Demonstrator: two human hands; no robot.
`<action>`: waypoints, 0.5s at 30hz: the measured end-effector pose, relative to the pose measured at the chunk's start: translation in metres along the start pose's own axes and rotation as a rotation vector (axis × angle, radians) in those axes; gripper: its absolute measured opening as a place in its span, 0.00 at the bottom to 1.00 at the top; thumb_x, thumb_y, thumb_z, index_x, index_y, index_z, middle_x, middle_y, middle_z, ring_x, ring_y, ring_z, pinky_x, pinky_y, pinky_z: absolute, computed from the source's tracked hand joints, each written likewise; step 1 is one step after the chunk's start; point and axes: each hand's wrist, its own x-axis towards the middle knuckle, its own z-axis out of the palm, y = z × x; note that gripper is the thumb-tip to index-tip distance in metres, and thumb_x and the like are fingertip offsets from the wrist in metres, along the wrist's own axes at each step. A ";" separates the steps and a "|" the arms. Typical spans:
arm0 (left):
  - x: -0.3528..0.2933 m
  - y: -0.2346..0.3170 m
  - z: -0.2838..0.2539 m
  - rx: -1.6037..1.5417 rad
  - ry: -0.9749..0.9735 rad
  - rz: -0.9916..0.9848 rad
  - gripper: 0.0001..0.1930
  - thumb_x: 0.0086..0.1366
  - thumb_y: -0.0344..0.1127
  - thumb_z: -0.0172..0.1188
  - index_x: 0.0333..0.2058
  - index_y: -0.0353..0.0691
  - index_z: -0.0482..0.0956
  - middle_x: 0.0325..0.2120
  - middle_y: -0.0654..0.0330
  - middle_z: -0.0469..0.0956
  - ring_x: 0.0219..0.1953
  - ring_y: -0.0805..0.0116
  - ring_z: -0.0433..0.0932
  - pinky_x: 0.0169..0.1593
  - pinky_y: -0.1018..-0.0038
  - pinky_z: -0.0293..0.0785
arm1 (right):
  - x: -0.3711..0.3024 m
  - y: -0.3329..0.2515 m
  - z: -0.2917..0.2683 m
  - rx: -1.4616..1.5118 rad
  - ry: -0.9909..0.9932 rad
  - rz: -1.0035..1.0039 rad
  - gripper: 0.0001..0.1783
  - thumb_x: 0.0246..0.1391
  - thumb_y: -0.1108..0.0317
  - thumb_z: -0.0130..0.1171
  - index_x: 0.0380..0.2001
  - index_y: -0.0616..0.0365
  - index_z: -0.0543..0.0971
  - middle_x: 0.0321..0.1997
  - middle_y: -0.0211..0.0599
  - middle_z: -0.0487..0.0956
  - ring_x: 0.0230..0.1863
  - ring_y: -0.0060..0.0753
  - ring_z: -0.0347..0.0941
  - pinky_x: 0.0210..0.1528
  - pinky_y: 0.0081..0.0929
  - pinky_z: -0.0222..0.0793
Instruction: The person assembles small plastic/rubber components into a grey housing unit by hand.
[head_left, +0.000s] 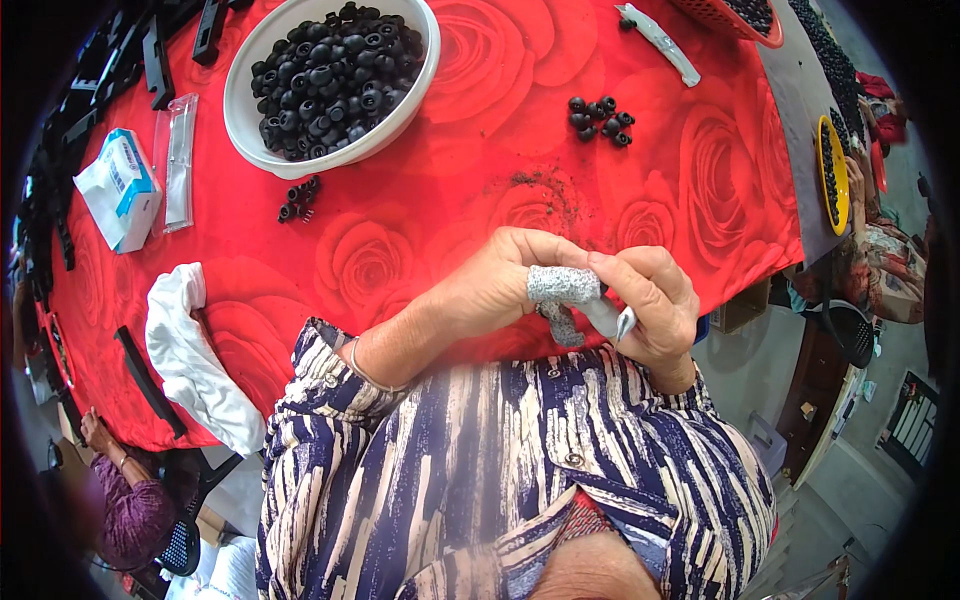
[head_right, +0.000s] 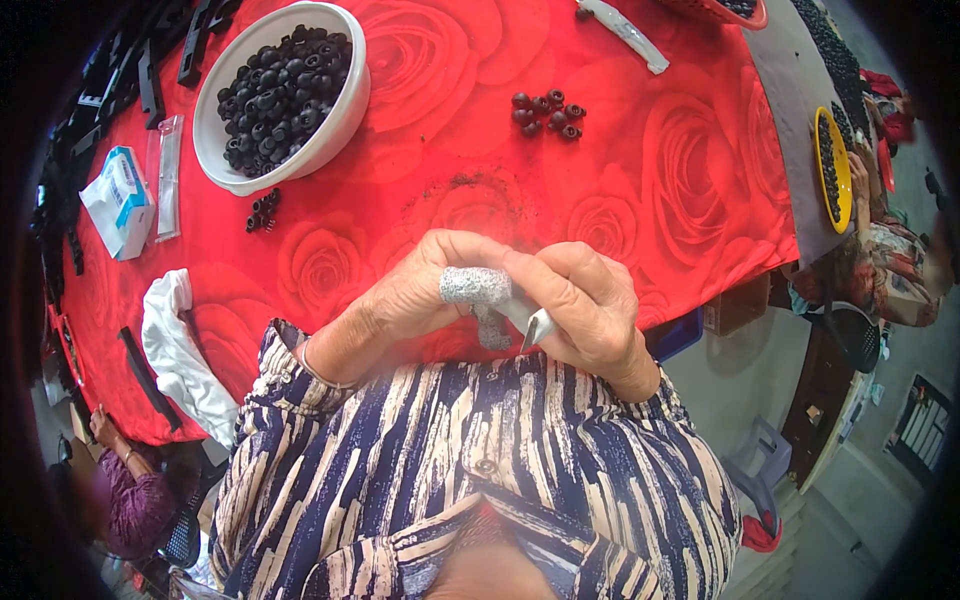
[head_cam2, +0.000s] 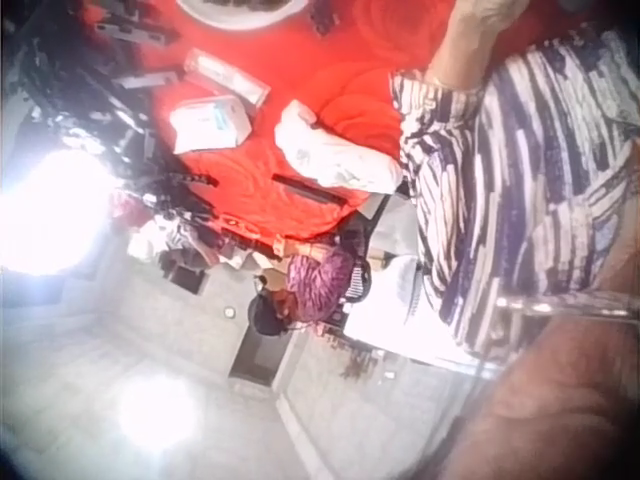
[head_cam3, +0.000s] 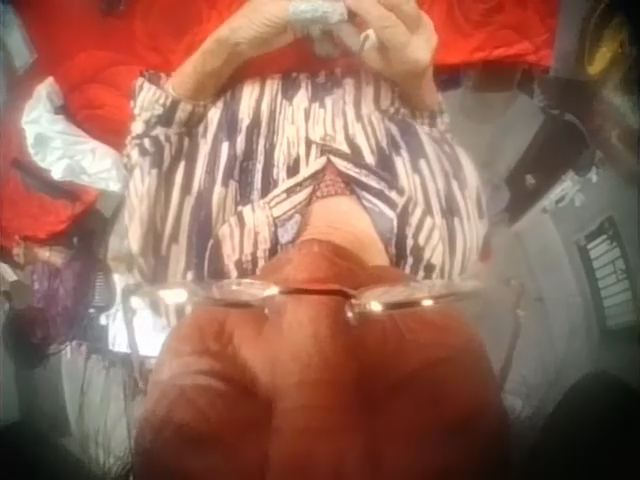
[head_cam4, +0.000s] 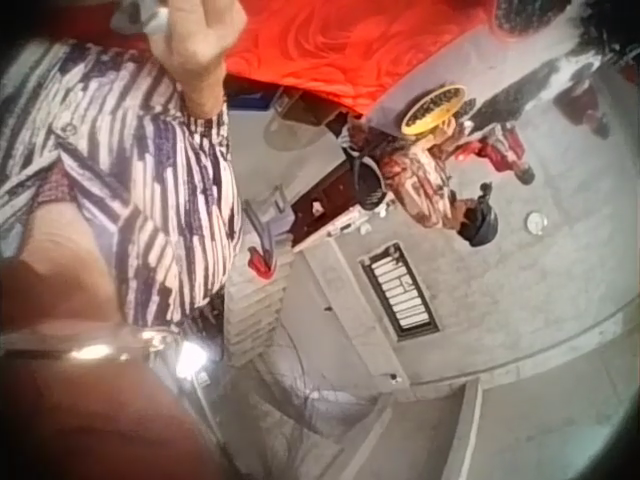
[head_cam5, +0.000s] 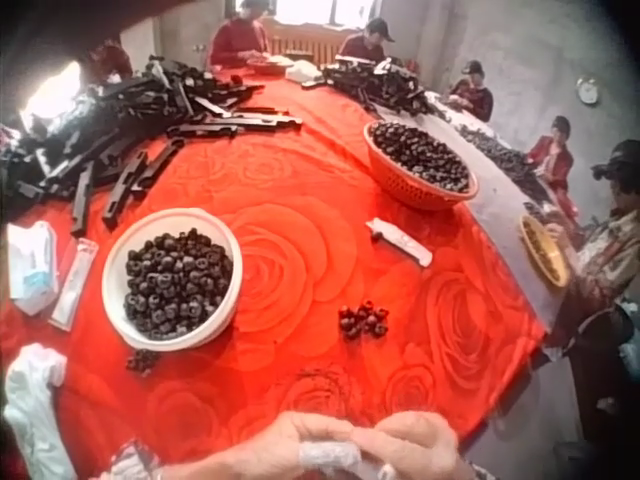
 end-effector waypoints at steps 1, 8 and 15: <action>-0.001 0.004 0.001 0.116 0.016 -0.006 0.11 0.59 0.31 0.58 0.39 0.34 0.77 0.31 0.60 0.78 0.31 0.73 0.77 0.35 0.79 0.75 | 0.000 0.002 -0.001 0.000 0.001 0.007 0.22 0.31 0.77 0.69 0.37 0.61 0.78 0.27 0.37 0.72 0.22 0.28 0.71 0.19 0.22 0.65; -0.005 0.007 0.008 0.054 0.057 -0.128 0.10 0.59 0.33 0.59 0.37 0.34 0.78 0.26 0.62 0.78 0.28 0.76 0.76 0.33 0.81 0.73 | -0.003 0.007 -0.008 0.300 -0.030 0.172 0.20 0.31 0.76 0.69 0.35 0.62 0.79 0.26 0.38 0.74 0.22 0.27 0.72 0.20 0.20 0.66; -0.003 0.012 0.002 0.078 -0.130 -0.151 0.10 0.58 0.31 0.58 0.37 0.33 0.77 0.26 0.59 0.78 0.28 0.76 0.76 0.32 0.82 0.73 | 0.006 0.006 -0.016 0.244 -0.123 0.022 0.19 0.33 0.72 0.68 0.34 0.66 0.79 0.23 0.37 0.74 0.19 0.26 0.70 0.17 0.20 0.61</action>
